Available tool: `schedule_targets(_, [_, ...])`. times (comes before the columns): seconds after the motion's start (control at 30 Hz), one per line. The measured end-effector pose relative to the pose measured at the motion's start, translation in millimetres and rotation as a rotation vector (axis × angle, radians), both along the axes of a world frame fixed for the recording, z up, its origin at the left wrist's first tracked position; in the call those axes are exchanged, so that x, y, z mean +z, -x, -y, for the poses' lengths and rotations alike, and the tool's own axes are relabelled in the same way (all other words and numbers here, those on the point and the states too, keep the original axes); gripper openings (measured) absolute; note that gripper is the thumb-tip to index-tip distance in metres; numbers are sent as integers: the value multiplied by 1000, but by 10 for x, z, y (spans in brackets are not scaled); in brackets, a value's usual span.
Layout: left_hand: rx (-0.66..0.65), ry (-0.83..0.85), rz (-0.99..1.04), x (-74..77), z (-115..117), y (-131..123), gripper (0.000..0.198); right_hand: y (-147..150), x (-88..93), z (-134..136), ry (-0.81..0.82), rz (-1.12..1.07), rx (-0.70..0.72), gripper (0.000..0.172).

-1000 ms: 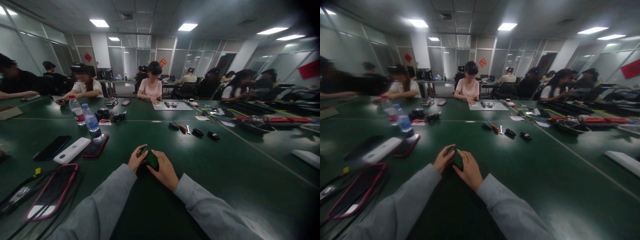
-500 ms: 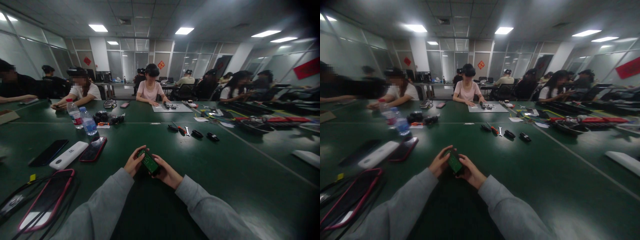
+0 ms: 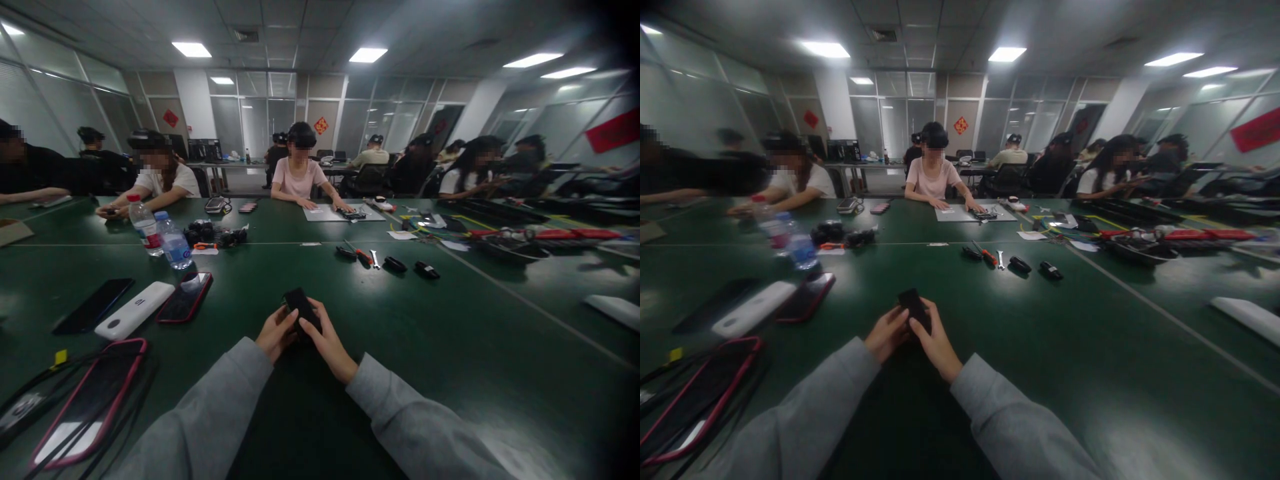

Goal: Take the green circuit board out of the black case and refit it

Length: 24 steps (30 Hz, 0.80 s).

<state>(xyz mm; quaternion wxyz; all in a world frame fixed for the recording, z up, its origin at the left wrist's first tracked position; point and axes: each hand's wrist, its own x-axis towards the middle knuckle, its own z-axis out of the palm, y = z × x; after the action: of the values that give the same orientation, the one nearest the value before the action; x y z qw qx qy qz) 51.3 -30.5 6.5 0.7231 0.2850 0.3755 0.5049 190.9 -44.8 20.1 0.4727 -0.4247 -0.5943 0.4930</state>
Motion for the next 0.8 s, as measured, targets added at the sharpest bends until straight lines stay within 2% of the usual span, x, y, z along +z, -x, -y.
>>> schedule_targets(0.3, [37, 1, 2, 22, -3, 15, 45, -73, 42, -22, -185, 146, 99, 49])
schedule_targets(0.53, [54, -11, -10, -44, -14, 11, 42, -166, 40, -82, -162, 170, 193, 53])
schedule_targets(0.8, [93, -42, -26, -5, -24, 4, 41, -97, 32, -4, -150, 92, 109, 47])
